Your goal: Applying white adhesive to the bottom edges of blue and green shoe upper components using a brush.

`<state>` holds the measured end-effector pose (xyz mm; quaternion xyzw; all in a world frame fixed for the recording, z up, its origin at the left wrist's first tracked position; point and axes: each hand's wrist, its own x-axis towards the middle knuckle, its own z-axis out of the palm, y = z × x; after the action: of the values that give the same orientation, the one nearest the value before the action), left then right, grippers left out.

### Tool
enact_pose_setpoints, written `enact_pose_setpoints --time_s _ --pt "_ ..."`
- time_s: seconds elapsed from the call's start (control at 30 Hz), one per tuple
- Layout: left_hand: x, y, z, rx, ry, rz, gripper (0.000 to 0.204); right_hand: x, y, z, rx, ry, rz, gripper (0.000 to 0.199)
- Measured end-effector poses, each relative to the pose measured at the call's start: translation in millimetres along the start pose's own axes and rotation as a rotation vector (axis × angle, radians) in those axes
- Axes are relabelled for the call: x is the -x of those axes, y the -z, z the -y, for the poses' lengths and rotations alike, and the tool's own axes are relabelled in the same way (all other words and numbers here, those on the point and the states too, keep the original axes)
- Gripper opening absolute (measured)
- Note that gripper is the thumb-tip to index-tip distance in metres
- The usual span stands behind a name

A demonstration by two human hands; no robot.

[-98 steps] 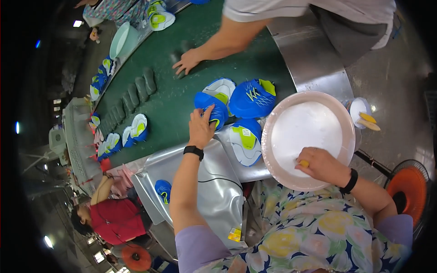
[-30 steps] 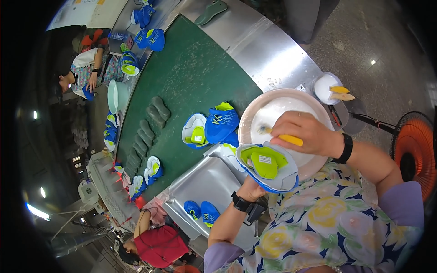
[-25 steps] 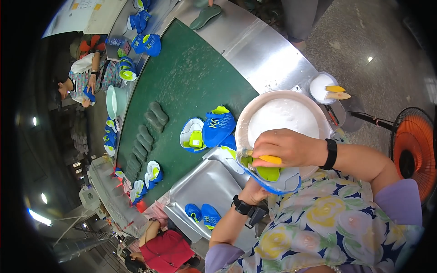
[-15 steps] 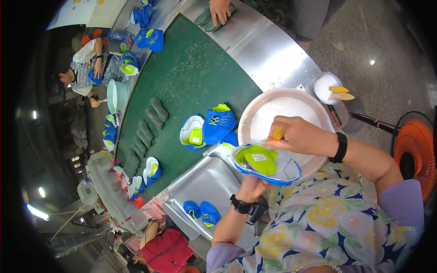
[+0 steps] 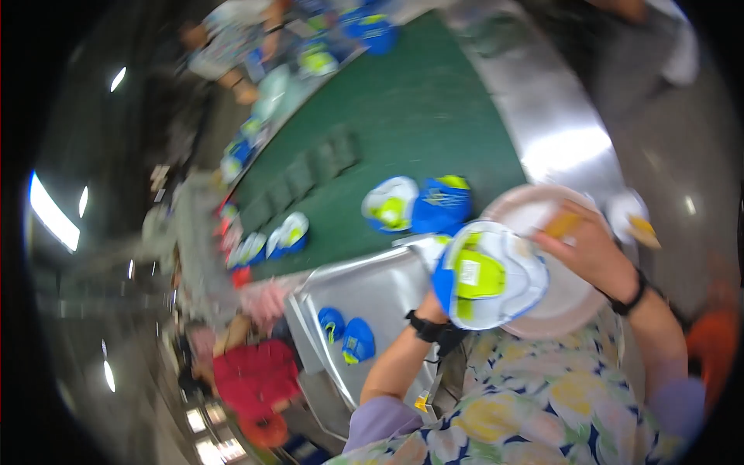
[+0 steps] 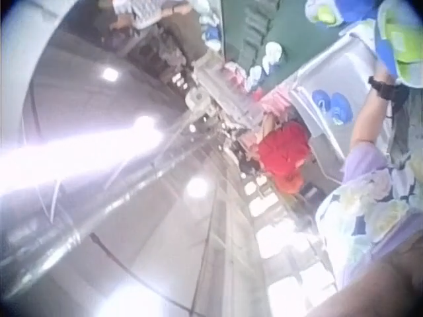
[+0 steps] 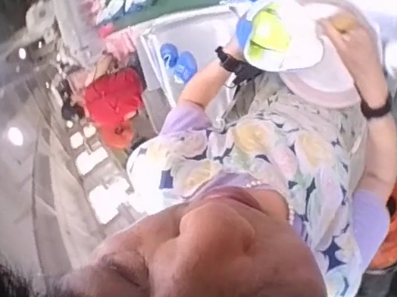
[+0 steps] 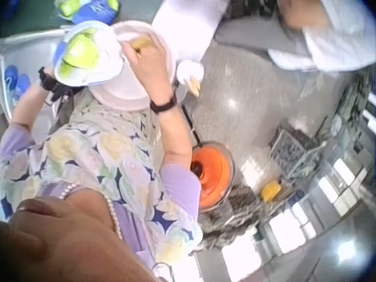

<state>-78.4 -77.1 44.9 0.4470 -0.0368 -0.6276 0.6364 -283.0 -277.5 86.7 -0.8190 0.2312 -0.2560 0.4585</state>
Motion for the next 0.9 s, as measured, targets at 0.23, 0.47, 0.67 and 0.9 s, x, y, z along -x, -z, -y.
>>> enact_pose_setpoints --time_s 0.23,0.47,0.67,0.9 --pt "30 245 -45 -0.652 -0.705 -0.458 0.040 11 -10 4 -0.281 -0.386 -0.045 0.011" --pt "-16 395 -162 0.308 -0.841 -0.557 0.023 17 -52 -18 -0.248 -0.578 -0.048 0.009" --pt "-23 502 -179 0.326 -0.475 -1.186 0.060 1 -69 -14 -0.148 -0.703 0.063 0.010" --pt "-86 358 -142 -0.714 -0.293 -0.784 0.082 6 -79 -11 -0.143 -0.696 0.089 0.008"
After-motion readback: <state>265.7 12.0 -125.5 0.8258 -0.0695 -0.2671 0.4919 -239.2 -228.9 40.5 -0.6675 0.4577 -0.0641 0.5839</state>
